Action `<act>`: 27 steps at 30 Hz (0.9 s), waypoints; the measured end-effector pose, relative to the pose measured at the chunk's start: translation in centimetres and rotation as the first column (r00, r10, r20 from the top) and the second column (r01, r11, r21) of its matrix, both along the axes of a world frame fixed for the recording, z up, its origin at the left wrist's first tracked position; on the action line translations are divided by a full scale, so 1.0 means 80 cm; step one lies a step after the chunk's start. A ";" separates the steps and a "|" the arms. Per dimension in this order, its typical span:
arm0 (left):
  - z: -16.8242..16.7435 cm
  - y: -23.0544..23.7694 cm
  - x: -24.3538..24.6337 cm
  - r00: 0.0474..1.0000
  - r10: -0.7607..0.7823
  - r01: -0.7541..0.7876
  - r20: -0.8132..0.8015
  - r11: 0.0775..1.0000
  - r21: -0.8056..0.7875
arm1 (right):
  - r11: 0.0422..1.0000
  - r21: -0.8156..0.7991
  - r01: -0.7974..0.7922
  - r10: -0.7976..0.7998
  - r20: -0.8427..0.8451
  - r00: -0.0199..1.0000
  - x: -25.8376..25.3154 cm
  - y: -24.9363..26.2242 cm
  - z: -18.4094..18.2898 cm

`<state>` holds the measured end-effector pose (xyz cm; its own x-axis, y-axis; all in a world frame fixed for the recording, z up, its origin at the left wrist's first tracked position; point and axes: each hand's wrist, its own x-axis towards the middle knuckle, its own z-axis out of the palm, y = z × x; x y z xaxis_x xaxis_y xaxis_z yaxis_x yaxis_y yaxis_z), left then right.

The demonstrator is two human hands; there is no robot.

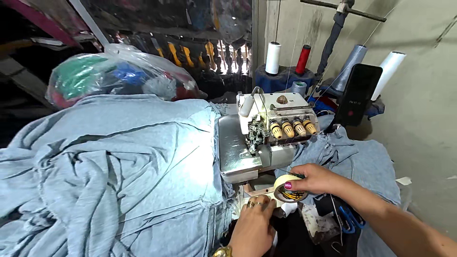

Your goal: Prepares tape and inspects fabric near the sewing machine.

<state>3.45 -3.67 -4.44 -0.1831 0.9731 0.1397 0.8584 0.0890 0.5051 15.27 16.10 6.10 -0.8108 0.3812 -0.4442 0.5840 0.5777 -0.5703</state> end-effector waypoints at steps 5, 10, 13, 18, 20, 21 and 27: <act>-0.025 -0.014 0.021 0.981 0.055 -0.043 -0.186 0.997 0.069 | 0.998 0.020 -0.065 0.066 -0.053 0.996 -0.012 -0.020 0.021; -0.034 -0.020 0.032 0.976 0.133 -0.110 -0.174 0.985 0.136 | 0.988 0.052 -0.142 0.147 -0.088 0.985 -0.018 -0.029 0.042; -0.037 -0.018 0.037 0.972 0.146 -0.122 -0.185 0.983 0.133 | 0.979 0.070 -0.193 0.195 -0.022 0.981 -0.023 -0.025 0.048; -0.029 -0.009 0.049 0.952 0.143 -0.150 -0.271 0.989 -0.004 | 0.986 0.087 -0.144 0.143 0.017 0.990 -0.018 -0.005 0.035; -0.025 -0.006 0.051 0.953 0.128 -0.151 -0.276 0.986 -0.064 | 0.990 0.079 -0.113 0.112 0.012 0.994 -0.013 0.002 0.028; -0.020 -0.004 0.049 0.965 0.111 -0.142 -0.238 0.983 -0.117 | 0.992 0.075 -0.102 0.101 0.023 0.995 -0.013 0.002 0.027; 0.017 0.019 0.000 0.565 0.265 -0.267 0.781 0.955 -0.131 | 0.984 0.121 -0.130 0.133 -0.022 0.991 -0.025 -0.017 0.038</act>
<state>3.48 -2.16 -3.07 -0.4721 0.8618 -0.1855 0.0669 0.2448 0.9673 13.28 14.72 9.13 -0.8695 0.3190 -0.3772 0.4823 0.7133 -0.5085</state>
